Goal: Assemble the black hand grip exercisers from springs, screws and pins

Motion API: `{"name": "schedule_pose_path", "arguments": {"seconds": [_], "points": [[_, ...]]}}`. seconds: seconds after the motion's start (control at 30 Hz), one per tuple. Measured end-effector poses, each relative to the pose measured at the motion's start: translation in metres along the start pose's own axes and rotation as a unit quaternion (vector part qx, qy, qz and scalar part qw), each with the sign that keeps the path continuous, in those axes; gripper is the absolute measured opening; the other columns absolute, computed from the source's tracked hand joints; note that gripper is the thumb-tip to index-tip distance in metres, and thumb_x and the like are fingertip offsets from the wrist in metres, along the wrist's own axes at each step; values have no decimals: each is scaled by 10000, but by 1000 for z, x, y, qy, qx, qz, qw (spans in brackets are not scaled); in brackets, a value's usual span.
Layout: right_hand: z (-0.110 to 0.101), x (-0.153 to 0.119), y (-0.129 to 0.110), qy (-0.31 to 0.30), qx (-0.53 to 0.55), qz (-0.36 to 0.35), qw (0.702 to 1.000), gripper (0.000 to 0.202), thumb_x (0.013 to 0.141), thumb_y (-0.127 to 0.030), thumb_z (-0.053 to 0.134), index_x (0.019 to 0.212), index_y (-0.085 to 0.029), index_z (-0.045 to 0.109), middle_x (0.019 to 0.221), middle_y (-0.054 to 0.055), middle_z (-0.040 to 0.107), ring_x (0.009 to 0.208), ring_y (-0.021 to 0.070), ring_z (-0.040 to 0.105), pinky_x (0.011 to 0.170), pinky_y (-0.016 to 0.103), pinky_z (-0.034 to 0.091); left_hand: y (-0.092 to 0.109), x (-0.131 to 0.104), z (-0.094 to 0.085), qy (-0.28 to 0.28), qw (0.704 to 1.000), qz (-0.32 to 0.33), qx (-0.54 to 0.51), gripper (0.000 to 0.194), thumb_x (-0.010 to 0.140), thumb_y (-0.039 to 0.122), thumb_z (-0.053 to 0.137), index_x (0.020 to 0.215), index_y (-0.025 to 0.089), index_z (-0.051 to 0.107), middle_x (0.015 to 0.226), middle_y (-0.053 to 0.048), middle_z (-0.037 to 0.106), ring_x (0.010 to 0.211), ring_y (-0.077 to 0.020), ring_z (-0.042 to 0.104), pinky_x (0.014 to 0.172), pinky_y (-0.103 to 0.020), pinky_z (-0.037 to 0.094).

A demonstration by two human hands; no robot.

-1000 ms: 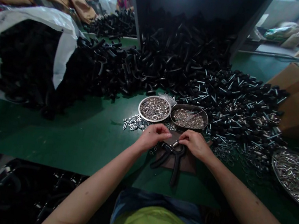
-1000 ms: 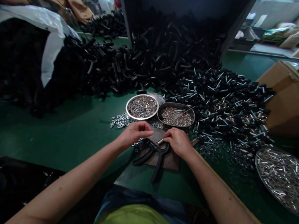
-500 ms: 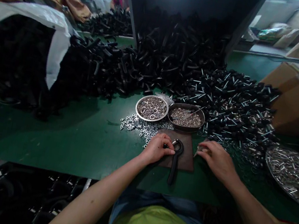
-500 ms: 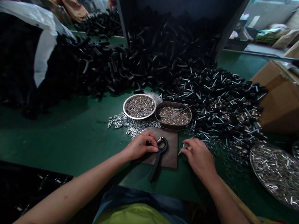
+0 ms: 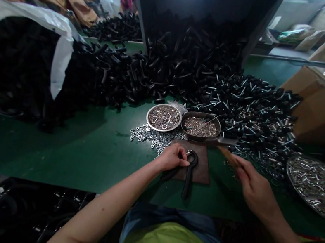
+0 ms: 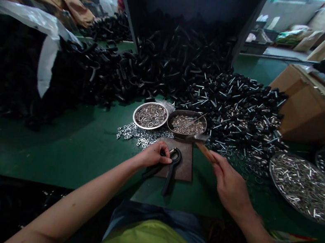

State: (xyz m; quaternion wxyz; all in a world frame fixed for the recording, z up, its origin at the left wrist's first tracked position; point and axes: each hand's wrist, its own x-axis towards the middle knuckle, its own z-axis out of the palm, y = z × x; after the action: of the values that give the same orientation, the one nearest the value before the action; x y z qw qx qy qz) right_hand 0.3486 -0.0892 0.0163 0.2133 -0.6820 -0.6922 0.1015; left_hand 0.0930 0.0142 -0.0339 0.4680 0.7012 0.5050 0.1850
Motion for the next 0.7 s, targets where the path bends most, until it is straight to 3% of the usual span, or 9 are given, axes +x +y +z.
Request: {"name": "schedule_pose_path", "arguments": {"seconds": [0.1, 0.27, 0.43, 0.5, 0.6, 0.7], "points": [[1, 8, -23, 49, 81, -33, 995, 429, 942, -300, 305, 1364, -259, 371, 1258, 57, 586, 897, 179, 658, 755, 309, 531, -2, 2, 0, 0, 1000, -6, 1, 213, 562, 281, 768, 684, 162, 639, 767, 12, 590, 697, -116, 533, 636, -228, 403], [11, 16, -29, -85, -7, -69, 994, 378, 919, -303, 367, 1271, -289, 502, 1193, 29, 639, 991, 225, 647, 815, 371, 534, -4, 2, 2, -2, 1000, -7, -1, 222, 573, 288, 767, 689, 165, 622, 683, 27, 580, 627, -107, 515, 613, -230, 405], [10, 8, -32, 29, 58, -66, 996, 435, 940, -274, 303, 1369, -259, 375, 1313, 40, 550, 1101, 193, 590, 882, 322, 506, 0, 0, 1, 9, 1000, 7, 24, 220, 596, 275, 760, 732, 176, 617, 743, 21, 580, 696, -123, 530, 658, -243, 410], [20, 8, -27, -16, 34, -62, 997, 424, 934, -273, 312, 1347, -257, 406, 1274, 51, 583, 1046, 210, 623, 840, 340, 524, 4, -5, 0, 26, 998, 19, 61, 220, 614, 284, 754, 744, 183, 610, 792, 10, 577, 746, -142, 534, 692, -266, 415], [27, 12, -21, -127, -15, -38, 991, 401, 930, -306, 330, 1304, -264, 468, 1182, 58, 644, 976, 244, 653, 805, 394, 532, 8, -20, 2, 90, 988, 39, 120, 320, 594, 328, 780, 813, 190, 593, 908, -24, 572, 890, -199, 530, 781, -324, 418], [9, 9, -32, -106, 26, -36, 993, 397, 934, -314, 333, 1304, -266, 469, 1195, 51, 636, 1017, 226, 635, 835, 374, 518, 2, -45, 9, 209, 964, 57, 154, 528, 579, 358, 797, 1012, 193, 545, 1176, -91, 493, 1114, -263, 443, 894, -384, 388]]}}
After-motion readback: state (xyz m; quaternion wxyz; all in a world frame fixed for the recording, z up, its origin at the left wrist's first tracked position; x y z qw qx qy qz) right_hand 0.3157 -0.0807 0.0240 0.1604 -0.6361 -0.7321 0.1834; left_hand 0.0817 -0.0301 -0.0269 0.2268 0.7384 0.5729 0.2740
